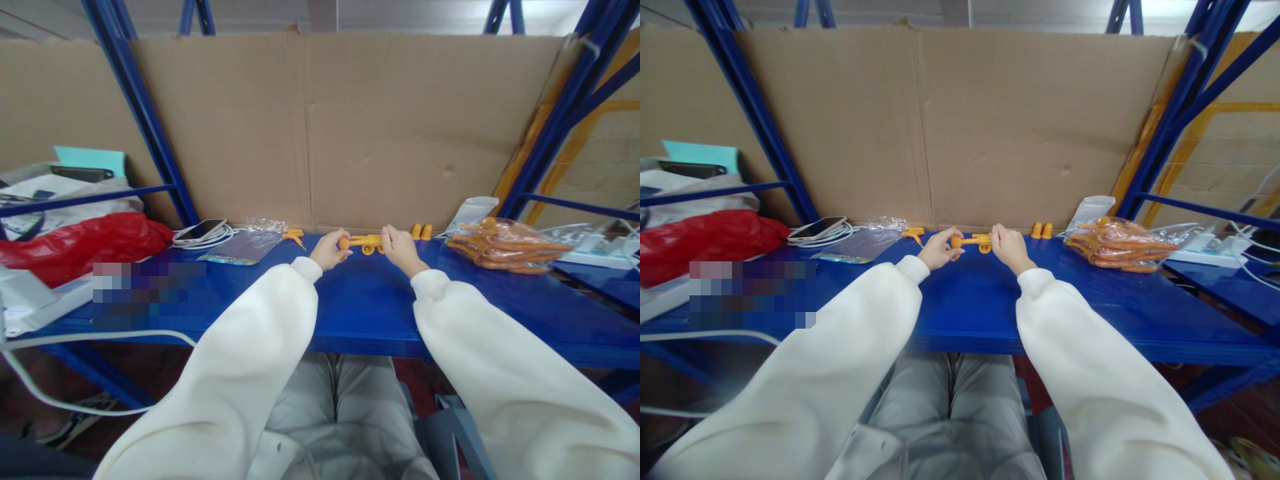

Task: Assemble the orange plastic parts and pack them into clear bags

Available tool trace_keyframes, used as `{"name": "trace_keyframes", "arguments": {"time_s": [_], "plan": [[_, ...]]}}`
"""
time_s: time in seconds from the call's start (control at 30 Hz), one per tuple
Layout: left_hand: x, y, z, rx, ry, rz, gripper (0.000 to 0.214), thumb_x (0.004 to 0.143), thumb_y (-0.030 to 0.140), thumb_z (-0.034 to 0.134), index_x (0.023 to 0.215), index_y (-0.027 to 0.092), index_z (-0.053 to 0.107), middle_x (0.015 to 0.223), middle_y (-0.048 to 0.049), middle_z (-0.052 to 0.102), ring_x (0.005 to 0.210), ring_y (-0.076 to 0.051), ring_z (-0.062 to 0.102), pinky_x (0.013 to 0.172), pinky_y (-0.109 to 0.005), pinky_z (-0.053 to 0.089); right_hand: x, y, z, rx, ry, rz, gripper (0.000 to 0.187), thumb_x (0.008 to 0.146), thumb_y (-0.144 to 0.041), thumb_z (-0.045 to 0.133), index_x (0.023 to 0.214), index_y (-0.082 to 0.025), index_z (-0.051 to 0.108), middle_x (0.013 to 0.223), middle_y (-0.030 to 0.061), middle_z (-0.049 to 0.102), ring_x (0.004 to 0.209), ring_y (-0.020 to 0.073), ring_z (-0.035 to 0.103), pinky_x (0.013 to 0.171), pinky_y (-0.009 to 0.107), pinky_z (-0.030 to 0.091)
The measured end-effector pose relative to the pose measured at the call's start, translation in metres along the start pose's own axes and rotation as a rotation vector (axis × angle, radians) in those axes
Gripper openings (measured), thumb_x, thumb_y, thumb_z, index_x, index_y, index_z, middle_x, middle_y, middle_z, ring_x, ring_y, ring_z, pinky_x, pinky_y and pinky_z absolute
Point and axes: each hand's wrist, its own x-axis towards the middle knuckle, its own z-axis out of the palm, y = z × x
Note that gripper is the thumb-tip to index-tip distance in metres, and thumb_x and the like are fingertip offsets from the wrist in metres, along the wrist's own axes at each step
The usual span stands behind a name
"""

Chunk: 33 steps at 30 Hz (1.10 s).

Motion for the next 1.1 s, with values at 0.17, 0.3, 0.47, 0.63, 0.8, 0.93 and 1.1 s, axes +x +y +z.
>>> {"name": "trace_keyframes", "arguments": {"time_s": [0.17, 0.3, 0.47, 0.63, 0.8, 0.93, 1.1], "plan": [[0.001, -0.002, -0.002, 0.147, 0.03, 0.103, 0.03, 0.074, 0.012, 0.075, 0.099, 0.018, 0.061, 0.085, -0.0007, 0.067, 0.073, -0.015, 0.065, 0.074, -0.029, 0.054, 0.004, 0.003, 0.004, 0.011, -0.047, 0.052, 0.032, 0.097, -0.031, 0.037, 0.072, -0.022, 0.054, 0.066, 0.0107, 0.066, 0.067, 0.025, 0.065, 0.065, 0.032, 0.043], [0.0, 0.003, -0.005, 0.272, 0.037, 0.154, 0.028, 0.074, 0.009, 0.075, 0.097, 0.019, 0.063, 0.098, -0.0035, 0.067, 0.086, -0.018, 0.066, 0.086, -0.032, 0.053, 0.006, 0.007, 0.013, 0.203, -0.125, 0.149, 0.04, 0.096, -0.034, 0.037, 0.059, -0.025, 0.047, 0.058, 0.0082, 0.062, 0.063, 0.0236, 0.063, 0.061, 0.032, 0.045], [0.0, 0.001, -0.006, 0.271, 0.044, 0.163, 0.029, 0.073, 0.009, 0.076, 0.096, 0.02, 0.063, 0.095, -0.002, 0.066, 0.084, -0.017, 0.065, 0.085, -0.032, 0.053, 0.005, 0.007, 0.017, 0.613, -0.2, 0.313, 0.054, 0.094, -0.063, 0.043, 0.059, -0.024, 0.048, 0.045, -0.0001, 0.049, 0.043, 0.0143, 0.05, 0.043, 0.026, 0.037], [0.004, -0.011, -0.005, 0.104, 0.097, -0.013, 0.027, 0.075, 0.008, 0.073, 0.095, 0.019, 0.058, 0.079, 0.0031, 0.062, 0.059, -0.011, 0.06, 0.065, -0.027, 0.053, 0.006, 0.001, 0.007, 0.897, -0.184, 0.397, 0.041, 0.083, -0.063, 0.066, 0.088, -0.023, 0.055, 0.067, -0.0024, 0.062, 0.045, 0.0099, 0.054, 0.039, 0.021, 0.039], [0.004, -0.019, -0.009, 0.078, 0.123, -0.064, 0.03, 0.072, 0.007, 0.074, 0.093, 0.02, 0.057, 0.072, 0.0051, 0.06, 0.054, -0.01, 0.058, 0.06, -0.025, 0.052, 0.006, 0.002, 0.007, 0.997, -0.248, 0.354, 0.045, 0.073, -0.05, 0.081, 0.1, -0.023, 0.058, 0.084, -0.0007, 0.07, 0.052, 0.0094, 0.061, 0.045, 0.022, 0.049], [0.003, -0.018, -0.012, 0.135, 0.129, -0.026, 0.03, 0.07, 0.007, 0.076, 0.092, 0.02, 0.06, 0.075, 0.0026, 0.064, 0.068, -0.015, 0.064, 0.071, -0.03, 0.055, 0.005, 0.006, 0.007, 1.017, -0.283, 0.365, 0.039, 0.073, -0.042, 0.083, 0.096, -0.022, 0.058, 0.073, -0.003, 0.067, 0.049, 0.0092, 0.059, 0.047, 0.022, 0.049], [0.003, -0.018, -0.012, 0.17, 0.117, -0.025, 0.028, 0.071, 0.007, 0.074, 0.092, 0.021, 0.06, 0.078, 0.0011, 0.065, 0.074, -0.017, 0.065, 0.077, -0.033, 0.055, 0.003, 0.005, 0.004, 1.007, -0.32, 0.384, 0.036, 0.074, -0.04, 0.082, 0.095, -0.021, 0.058, 0.067, -0.0034, 0.065, 0.048, 0.0097, 0.057, 0.046, 0.023, 0.048]]}}
